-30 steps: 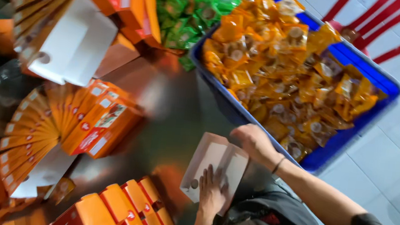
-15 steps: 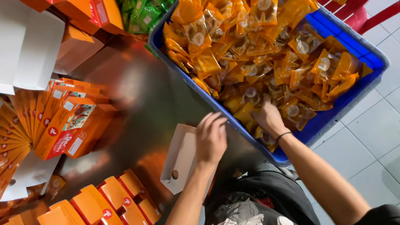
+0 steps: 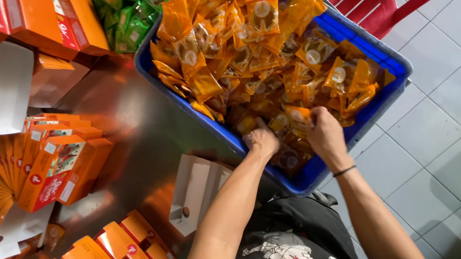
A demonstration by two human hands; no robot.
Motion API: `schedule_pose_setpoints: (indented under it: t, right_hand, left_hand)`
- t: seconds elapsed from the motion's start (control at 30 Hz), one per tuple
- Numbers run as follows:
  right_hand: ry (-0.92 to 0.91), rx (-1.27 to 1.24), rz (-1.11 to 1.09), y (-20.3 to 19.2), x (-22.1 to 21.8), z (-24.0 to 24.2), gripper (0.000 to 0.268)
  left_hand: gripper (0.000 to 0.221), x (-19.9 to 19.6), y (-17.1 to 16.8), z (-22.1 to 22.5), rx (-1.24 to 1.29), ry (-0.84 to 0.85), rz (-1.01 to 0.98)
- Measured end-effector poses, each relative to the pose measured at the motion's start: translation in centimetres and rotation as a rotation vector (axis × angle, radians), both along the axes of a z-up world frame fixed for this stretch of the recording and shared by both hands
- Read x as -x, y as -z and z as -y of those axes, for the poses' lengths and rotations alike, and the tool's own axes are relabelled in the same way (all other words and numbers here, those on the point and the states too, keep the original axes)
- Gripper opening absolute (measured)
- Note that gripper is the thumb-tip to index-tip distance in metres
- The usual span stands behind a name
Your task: The person picks up individually wrapped pies from a large blue crate and places them into cardboard boxes, then stacks the filled boxes onto existing piles.
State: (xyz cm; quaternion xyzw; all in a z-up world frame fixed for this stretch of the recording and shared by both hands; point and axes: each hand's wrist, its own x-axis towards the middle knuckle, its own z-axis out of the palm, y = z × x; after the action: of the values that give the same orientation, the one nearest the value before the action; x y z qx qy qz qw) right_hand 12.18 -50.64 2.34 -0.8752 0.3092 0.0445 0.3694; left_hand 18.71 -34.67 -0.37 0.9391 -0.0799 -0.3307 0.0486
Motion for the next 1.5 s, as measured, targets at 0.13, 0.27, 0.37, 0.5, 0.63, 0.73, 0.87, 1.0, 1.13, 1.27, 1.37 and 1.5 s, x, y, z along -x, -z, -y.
schedule_pose_setpoints:
  t: [0.13,0.27,0.37,0.5,0.63,0.73,0.87,1.0,1.13,1.27,1.37,1.5]
  right_hand:
    - [-0.357,0.565,-0.235,3.7,2.1,3.8,0.029]
    - [-0.474,0.376,-0.477,0.9,1.6,0.4,0.075]
    - [-0.451,0.851,-0.006,3.4,1.9,-0.5,0.069]
    - [-0.240,0.347,-0.092,-2.3,0.7,-0.2,0.040]
    - [0.040,-0.388,0.034,-10.2,0.5,-2.0,0.042]
    - [-0.045,-0.810,0.229,-10.7,1.1,-5.3,0.041]
    - [-0.235,-0.420,0.005,-13.9,0.9,-10.1,0.042]
    - [-0.161,-0.250,0.198,-13.4,2.1,-12.0,0.025]
    - [-0.301,-0.115,0.610,-16.4,3.6,-13.1,0.010]
    - [-0.196,-0.121,0.761,-17.0,3.9,-14.8,0.005]
    - [-0.014,-0.348,0.750,-16.1,4.2,-16.1,0.013]
    - [0.062,-0.697,0.597,-14.2,5.4,-19.9,0.011]
  left_hand:
    - [0.106,-0.7,0.7,0.3,0.044,-0.075,-0.037]
    - [0.086,-0.7,-0.3,-1.5,0.230,-0.188,-0.056]
    - [0.050,-1.3,-3.3,-3.4,0.576,-0.433,-0.037]
    - [0.043,-0.2,-9.4,-6.9,0.865,-0.656,0.039]
    - [0.027,3.1,-10.7,-10.7,1.149,-0.809,0.242]
    - [0.043,5.6,-9.5,-11.3,1.213,-1.027,0.156]
    - [0.059,6.1,-9.4,-10.9,1.735,-1.282,-0.177]
    - [0.048,6.6,-8.9,-12.8,1.824,-1.266,-0.104]
    - [0.046,7.2,-15.3,-15.0,1.797,-1.258,-0.087]
    - [0.047,7.4,-12.8,-15.5,1.942,-1.293,-0.044]
    - [0.038,8.6,-14.0,-17.4,1.846,-1.344,0.072]
    - [0.050,11.0,-15.7,-19.6,1.570,-1.283,0.300]
